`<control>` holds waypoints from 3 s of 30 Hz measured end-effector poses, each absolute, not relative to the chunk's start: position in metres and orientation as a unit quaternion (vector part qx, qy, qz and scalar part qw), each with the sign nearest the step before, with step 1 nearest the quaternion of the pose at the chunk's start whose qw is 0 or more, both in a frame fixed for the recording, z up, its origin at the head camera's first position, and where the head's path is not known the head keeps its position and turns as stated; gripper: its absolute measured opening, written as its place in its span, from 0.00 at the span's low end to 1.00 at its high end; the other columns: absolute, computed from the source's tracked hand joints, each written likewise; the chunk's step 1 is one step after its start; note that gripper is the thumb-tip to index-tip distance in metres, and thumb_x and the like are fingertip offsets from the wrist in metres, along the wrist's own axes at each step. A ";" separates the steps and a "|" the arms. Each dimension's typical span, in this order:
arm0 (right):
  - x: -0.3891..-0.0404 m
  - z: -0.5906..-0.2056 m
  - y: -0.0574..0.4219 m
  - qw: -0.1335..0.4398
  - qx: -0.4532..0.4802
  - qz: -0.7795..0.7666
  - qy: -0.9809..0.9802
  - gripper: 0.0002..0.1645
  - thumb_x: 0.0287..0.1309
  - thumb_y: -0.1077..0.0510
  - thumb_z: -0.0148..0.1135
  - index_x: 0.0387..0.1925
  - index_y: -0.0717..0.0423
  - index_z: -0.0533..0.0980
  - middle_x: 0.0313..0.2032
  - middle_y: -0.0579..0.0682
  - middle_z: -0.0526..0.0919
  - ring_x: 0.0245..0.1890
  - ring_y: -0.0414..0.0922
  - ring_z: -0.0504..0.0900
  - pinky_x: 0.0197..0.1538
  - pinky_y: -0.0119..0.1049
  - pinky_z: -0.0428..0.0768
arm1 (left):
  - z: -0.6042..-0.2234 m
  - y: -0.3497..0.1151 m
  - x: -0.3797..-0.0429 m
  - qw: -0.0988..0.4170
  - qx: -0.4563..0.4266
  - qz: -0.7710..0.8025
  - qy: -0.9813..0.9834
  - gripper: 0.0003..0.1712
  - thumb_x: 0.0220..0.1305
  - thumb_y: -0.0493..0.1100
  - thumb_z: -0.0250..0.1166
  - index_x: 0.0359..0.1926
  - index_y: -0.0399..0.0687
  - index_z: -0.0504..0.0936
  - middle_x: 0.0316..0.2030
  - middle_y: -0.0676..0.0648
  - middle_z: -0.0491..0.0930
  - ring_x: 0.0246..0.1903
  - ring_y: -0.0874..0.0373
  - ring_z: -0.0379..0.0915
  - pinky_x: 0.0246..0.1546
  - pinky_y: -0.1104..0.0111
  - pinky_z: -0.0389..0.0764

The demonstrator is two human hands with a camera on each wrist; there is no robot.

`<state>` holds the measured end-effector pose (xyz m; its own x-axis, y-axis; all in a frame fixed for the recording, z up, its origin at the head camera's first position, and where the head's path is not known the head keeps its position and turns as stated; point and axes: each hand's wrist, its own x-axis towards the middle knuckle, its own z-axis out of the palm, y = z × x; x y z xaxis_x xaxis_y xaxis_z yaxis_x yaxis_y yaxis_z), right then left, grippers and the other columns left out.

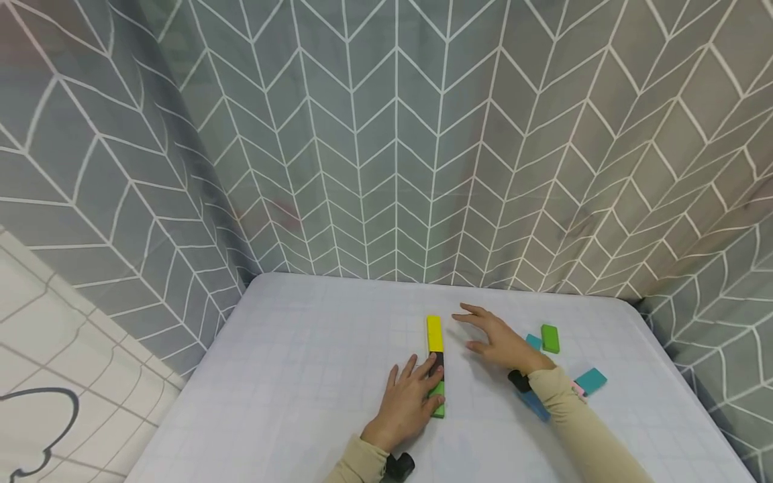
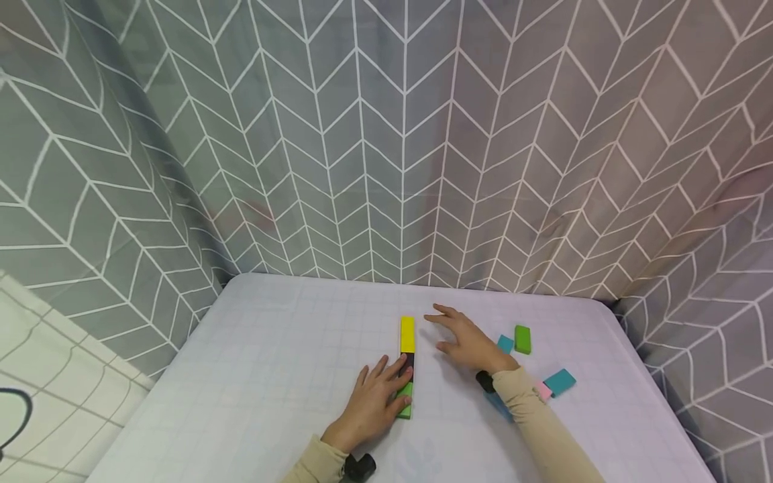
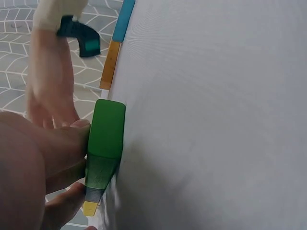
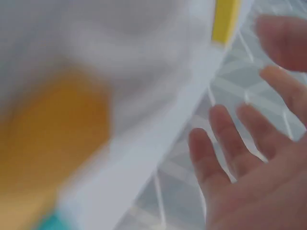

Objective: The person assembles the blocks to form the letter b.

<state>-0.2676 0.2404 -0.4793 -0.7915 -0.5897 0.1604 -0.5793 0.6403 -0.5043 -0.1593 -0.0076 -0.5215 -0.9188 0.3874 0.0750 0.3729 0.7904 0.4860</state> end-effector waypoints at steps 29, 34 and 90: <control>-0.238 -0.480 0.306 -0.016 -0.320 -0.166 0.933 0.32 0.56 0.47 0.80 0.57 0.62 0.86 0.37 0.40 0.88 0.39 0.40 0.72 0.39 0.32 0.74 | -0.523 -0.007 -0.160 0.031 0.190 0.282 0.940 0.31 0.75 0.55 0.66 0.74 0.56 0.77 0.81 0.52 0.65 0.81 0.37 0.56 0.75 0.29 0.56; -0.236 -0.482 0.287 0.000 -0.296 -0.158 0.942 0.35 0.67 0.45 0.72 0.63 0.69 0.81 0.30 0.42 0.87 0.30 0.34 0.66 0.30 0.27 0.69 | -0.525 -0.006 -0.160 0.031 0.187 0.285 0.940 0.31 0.74 0.55 0.67 0.74 0.56 0.77 0.81 0.52 0.65 0.81 0.38 0.55 0.75 0.29 0.55; -0.368 -0.500 0.196 -0.010 -0.322 -0.174 0.931 0.33 0.74 0.52 0.62 0.72 0.66 0.72 0.73 0.73 0.70 0.73 0.72 0.68 0.75 0.71 0.62 | -0.524 -0.006 -0.161 0.037 0.192 0.262 0.945 0.31 0.74 0.56 0.66 0.75 0.59 0.76 0.81 0.55 0.63 0.81 0.40 0.56 0.75 0.31 0.59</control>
